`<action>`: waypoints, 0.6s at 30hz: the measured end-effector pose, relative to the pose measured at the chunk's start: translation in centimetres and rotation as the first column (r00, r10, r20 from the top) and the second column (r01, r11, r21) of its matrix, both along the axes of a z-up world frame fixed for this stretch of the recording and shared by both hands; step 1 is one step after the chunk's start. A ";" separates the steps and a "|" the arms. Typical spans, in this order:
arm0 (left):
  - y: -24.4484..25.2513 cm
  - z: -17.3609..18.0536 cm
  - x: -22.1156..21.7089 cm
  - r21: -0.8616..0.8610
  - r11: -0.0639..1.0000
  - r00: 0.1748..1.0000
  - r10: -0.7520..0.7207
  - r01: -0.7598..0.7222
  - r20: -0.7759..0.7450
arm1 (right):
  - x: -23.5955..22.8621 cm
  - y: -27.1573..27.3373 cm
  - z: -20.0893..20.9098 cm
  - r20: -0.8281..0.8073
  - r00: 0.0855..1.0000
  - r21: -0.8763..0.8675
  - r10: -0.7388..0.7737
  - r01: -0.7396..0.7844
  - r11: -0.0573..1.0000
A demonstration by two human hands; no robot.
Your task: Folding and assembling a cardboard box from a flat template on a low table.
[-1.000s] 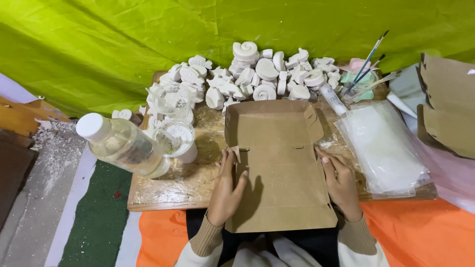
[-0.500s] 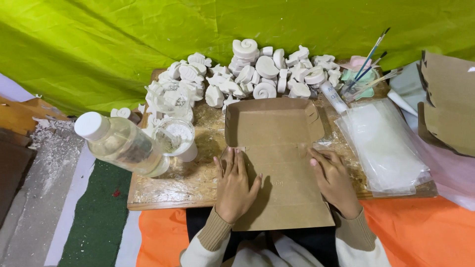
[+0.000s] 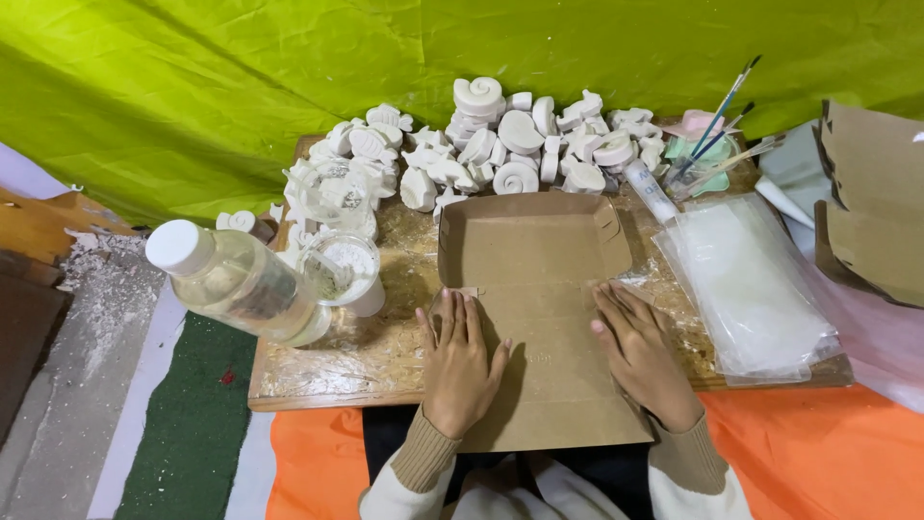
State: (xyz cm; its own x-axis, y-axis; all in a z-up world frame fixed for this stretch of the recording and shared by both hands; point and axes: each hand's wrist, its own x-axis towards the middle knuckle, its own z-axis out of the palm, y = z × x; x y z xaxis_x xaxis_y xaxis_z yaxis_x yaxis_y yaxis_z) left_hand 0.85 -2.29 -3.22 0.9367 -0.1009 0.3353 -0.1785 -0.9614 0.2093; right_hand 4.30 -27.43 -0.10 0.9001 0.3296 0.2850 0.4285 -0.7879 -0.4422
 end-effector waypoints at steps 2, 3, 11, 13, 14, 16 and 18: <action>-0.1 0.2 0.1 -0.026 1.000 1.000 -0.014 0.014 -0.024 | 0.0 0.1 -0.1 0.031 1.000 -0.037 -0.005 0.006 0.999; -0.1 0.3 0.1 -0.054 0.998 0.998 -0.026 0.023 -0.049 | -0.1 0.1 -0.1 0.059 0.998 -0.077 -0.006 0.010 0.997; 4.6 4.3 -3.3 -0.887 0.453 0.972 -0.158 -0.086 -0.174 | -2.8 -2.9 -0.7 -0.096 0.990 0.439 -0.101 0.133 0.889; 5.3 4.4 -5.0 -0.911 0.404 0.987 -0.091 -0.084 -0.131 | -4.2 -3.9 -1.2 -0.006 0.991 0.501 -0.133 0.118 0.858; 5.2 4.7 -6.0 -0.898 0.425 0.992 0.010 -0.117 -0.124 | -5.0 -4.3 -1.3 -0.104 0.972 0.559 -0.210 0.232 0.796; 4.6 4.8 -7.8 -0.882 0.444 0.987 0.106 -0.159 -0.125 | -6.6 -5.4 -2.2 -0.216 0.935 0.599 -0.281 0.354 0.719; 3.5 4.4 -9.6 -0.803 0.551 0.972 0.179 -0.229 -0.154 | -7.9 -6.6 -3.8 -0.292 0.925 0.686 -0.243 0.380 0.621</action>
State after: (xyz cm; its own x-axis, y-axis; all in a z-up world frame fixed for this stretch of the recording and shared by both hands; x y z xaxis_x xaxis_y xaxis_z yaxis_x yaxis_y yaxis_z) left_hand -8.72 1.25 1.23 0.9136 0.3854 0.1296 0.0345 -0.3910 0.9198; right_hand -3.64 -34.07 -3.94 0.9619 -0.2263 0.1532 0.0908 -0.2640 -0.9602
